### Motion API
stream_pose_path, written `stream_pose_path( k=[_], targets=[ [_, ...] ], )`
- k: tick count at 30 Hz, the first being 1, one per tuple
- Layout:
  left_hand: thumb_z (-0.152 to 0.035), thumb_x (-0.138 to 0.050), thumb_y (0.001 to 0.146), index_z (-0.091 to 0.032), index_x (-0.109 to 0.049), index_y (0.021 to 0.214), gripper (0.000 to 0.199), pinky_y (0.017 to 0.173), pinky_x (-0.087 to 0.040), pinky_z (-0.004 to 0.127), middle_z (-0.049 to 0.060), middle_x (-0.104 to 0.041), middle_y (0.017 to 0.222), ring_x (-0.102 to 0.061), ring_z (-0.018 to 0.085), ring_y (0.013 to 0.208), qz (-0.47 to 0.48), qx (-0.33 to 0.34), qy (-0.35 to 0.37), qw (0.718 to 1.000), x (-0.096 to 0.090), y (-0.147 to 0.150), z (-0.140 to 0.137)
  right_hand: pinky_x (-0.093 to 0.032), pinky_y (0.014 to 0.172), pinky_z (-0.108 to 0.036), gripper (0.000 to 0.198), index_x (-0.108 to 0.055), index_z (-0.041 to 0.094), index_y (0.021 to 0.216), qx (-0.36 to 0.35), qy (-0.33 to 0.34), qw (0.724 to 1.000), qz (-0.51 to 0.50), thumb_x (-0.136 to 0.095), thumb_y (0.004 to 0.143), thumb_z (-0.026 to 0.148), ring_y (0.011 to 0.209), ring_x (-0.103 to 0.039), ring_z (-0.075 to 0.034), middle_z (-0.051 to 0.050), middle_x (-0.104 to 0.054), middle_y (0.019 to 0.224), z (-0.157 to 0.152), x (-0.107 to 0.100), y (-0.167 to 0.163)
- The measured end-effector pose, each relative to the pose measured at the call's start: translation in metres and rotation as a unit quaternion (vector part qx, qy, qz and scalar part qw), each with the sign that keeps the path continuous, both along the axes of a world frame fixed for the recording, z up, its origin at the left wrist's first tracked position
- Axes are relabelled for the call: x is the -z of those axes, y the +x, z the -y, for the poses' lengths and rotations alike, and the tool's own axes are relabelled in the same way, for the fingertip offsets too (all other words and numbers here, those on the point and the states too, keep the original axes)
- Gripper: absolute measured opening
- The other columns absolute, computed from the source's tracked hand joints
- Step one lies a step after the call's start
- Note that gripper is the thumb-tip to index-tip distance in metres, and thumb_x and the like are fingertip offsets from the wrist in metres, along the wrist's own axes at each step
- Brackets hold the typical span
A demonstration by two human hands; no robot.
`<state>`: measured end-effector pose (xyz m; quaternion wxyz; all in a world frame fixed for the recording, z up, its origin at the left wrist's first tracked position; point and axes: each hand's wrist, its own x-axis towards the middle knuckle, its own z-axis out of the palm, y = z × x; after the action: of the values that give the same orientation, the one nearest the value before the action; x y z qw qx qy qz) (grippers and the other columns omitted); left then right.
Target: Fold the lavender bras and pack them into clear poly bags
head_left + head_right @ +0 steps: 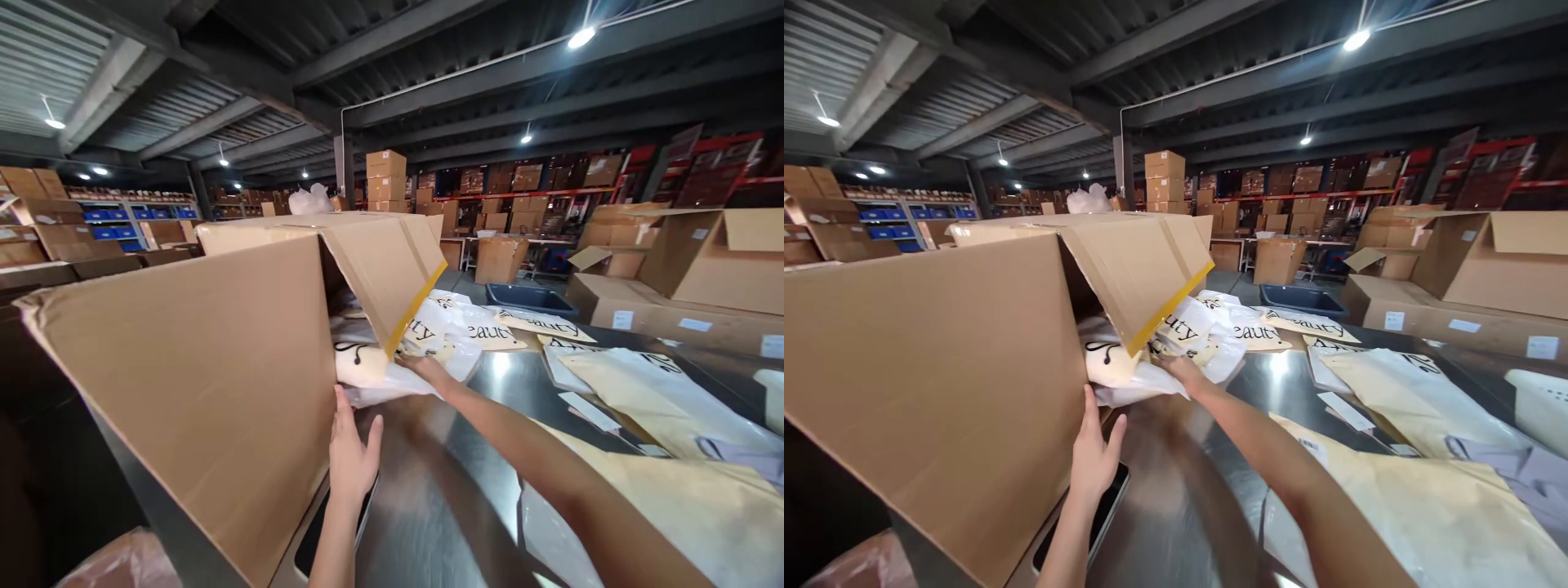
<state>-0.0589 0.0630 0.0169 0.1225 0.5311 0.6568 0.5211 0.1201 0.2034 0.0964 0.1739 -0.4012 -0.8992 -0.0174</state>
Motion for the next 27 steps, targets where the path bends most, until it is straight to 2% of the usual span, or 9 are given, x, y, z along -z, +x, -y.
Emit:
stream_pose_path(
  k=[5,9,12,15,18,21,23,25,27],
  targets=[
    [-0.046,-0.048,0.088,-0.003,-0.019,0.152,0.082,0.117,-0.017,0.06,0.026,-0.01,0.159,-0.008,0.039,0.147,-0.047,-0.053,-0.003,0.998,0.019,0.01,-0.01,-0.042,0.109,-0.035,0.042,-0.07,0.024,0.116,0.016,-0.077,0.997,0.013,-0.048,0.084,0.009,0.128,-0.053,-0.021,-0.005,-0.057,0.137,0.043,0.035,0.119],
    [-0.036,-0.059,0.081,-0.011,-0.024,0.152,0.083,0.113,-0.02,0.067,0.023,-0.028,0.155,-0.02,0.044,0.144,-0.093,-0.024,-0.057,0.994,0.019,0.015,-0.009,-0.038,0.111,-0.051,0.072,-0.06,0.032,0.132,0.102,-0.145,0.967,0.182,-0.054,0.069,-0.001,0.141,-0.034,-0.032,-0.002,-0.037,0.153,0.072,0.012,0.171],
    [-0.026,-0.06,0.078,-0.014,-0.03,0.15,0.078,0.113,-0.028,0.059,0.02,-0.039,0.151,-0.03,0.038,0.142,-0.109,0.038,-0.043,0.992,0.016,0.026,-0.006,-0.04,0.11,-0.048,0.07,-0.051,0.026,0.141,0.089,-0.151,0.965,0.197,-0.058,0.073,0.007,0.142,-0.033,-0.033,-0.005,-0.025,0.158,0.1,-0.016,0.157],
    [-0.022,-0.053,0.081,-0.016,-0.037,0.146,0.067,0.115,-0.031,0.051,0.015,-0.043,0.15,-0.034,0.031,0.142,-0.102,0.129,0.028,0.986,0.013,0.043,0.0,-0.034,0.114,-0.05,0.091,-0.026,0.022,0.154,0.021,-0.141,0.985,0.099,-0.069,0.075,0.033,0.144,-0.028,-0.034,-0.01,-0.023,0.159,0.141,-0.014,0.117],
    [-0.026,-0.054,0.083,-0.018,-0.042,0.142,0.061,0.114,-0.035,0.045,0.014,-0.05,0.144,-0.043,0.027,0.136,-0.07,0.226,0.1,0.966,0.01,0.065,0.011,-0.035,0.107,-0.061,0.069,-0.052,0.023,0.14,0.054,-0.127,0.99,-0.025,-0.069,0.073,0.031,0.137,-0.037,-0.043,-0.011,-0.041,0.15,0.178,0.009,0.09],
    [-0.036,-0.06,0.082,-0.015,-0.038,0.142,0.068,0.112,-0.038,0.044,0.017,-0.047,0.145,-0.045,0.029,0.134,0.024,0.212,0.135,0.968,0.004,0.089,0.027,-0.045,0.103,-0.047,0.045,-0.061,0.02,0.129,0.11,-0.083,0.982,-0.129,-0.047,0.086,0.021,0.118,-0.059,-0.029,-0.01,-0.062,0.13,0.201,0.013,0.105],
    [-0.044,-0.062,0.083,-0.013,-0.036,0.141,0.072,0.113,-0.035,0.048,0.02,-0.042,0.146,-0.041,0.031,0.136,0.089,0.134,0.149,0.976,-0.001,0.104,0.041,-0.05,0.099,-0.042,0.042,-0.06,0.017,0.124,0.19,-0.035,0.941,-0.278,-0.034,0.093,0.026,0.11,-0.063,-0.025,-0.01,-0.066,0.121,0.218,0.001,0.135],
    [-0.051,-0.068,0.078,-0.012,-0.034,0.141,0.082,0.115,-0.029,0.051,0.023,-0.034,0.148,-0.032,0.033,0.14,0.119,0.058,0.168,0.977,-0.006,0.119,0.055,-0.056,0.088,-0.042,0.038,-0.059,0.017,0.113,0.26,-0.011,0.83,-0.493,-0.037,0.094,0.04,0.099,-0.067,-0.026,-0.01,-0.069,0.105,0.243,-0.01,0.167],
    [-0.052,-0.073,0.073,-0.014,-0.036,0.138,0.083,0.111,-0.034,0.049,0.022,-0.036,0.146,-0.036,0.033,0.137,0.143,0.068,0.17,0.973,-0.009,0.133,0.066,-0.06,0.071,-0.038,0.033,-0.057,0.02,0.102,0.259,-0.031,0.705,-0.66,-0.05,0.088,0.049,0.082,-0.069,-0.025,-0.007,-0.069,0.087,0.275,-0.012,0.191]
  ],
)
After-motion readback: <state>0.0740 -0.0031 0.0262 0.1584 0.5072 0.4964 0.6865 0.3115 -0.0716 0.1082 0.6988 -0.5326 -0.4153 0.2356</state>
